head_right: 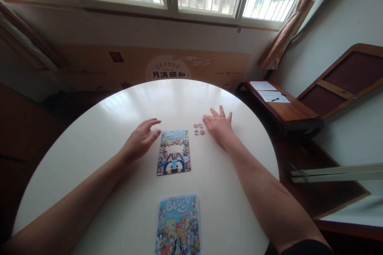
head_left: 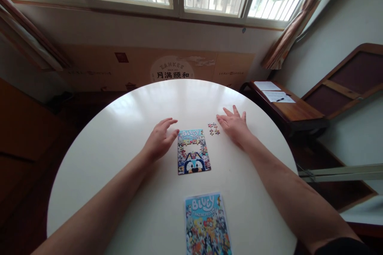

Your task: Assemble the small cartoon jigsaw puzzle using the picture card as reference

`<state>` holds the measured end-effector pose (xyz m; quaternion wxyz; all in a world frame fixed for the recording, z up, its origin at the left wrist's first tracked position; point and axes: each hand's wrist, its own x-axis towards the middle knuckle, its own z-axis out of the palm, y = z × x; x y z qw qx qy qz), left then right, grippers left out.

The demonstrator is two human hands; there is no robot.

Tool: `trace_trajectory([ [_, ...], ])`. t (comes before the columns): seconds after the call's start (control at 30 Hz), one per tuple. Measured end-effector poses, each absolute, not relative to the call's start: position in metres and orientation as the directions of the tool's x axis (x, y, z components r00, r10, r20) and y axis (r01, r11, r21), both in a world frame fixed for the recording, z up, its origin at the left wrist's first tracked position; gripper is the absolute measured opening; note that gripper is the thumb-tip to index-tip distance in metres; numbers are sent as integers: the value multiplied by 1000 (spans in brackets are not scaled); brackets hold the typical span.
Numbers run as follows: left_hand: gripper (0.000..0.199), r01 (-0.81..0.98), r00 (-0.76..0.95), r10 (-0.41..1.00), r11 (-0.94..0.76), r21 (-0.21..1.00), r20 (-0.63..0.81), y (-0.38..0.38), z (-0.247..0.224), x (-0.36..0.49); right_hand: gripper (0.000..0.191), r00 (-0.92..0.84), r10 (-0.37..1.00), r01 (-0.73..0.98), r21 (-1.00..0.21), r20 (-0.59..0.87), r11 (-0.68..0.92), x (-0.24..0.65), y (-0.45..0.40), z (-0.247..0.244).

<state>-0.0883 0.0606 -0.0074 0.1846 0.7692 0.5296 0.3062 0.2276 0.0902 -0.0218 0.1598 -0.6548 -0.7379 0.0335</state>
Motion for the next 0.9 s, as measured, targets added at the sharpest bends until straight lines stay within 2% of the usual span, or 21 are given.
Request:
trace_trajectory([
  [0.1,43,704,253,926,-375,603,279,60,-6,-87,28,-54,972,955,-273,228,117,233,87,-16],
  [0.27,43,705,253,928,-371,604,275,59,-7,-88,16,-29,980,943,-318,199,93,242,83,-13],
  [0.5,41,693,251,924,-380,612,290,62,-13,-90,20,30,993,945,-326,114,9,241,80,-7],
  [0.8,38,689,264,917,-397,606,300,63,-12,-88,15,-18,995,949,-311,93,47,244,77,-2],
  [0.9,38,670,253,913,-405,623,321,62,-13,-86,11,-66,989,944,-314,134,106,245,76,1],
])
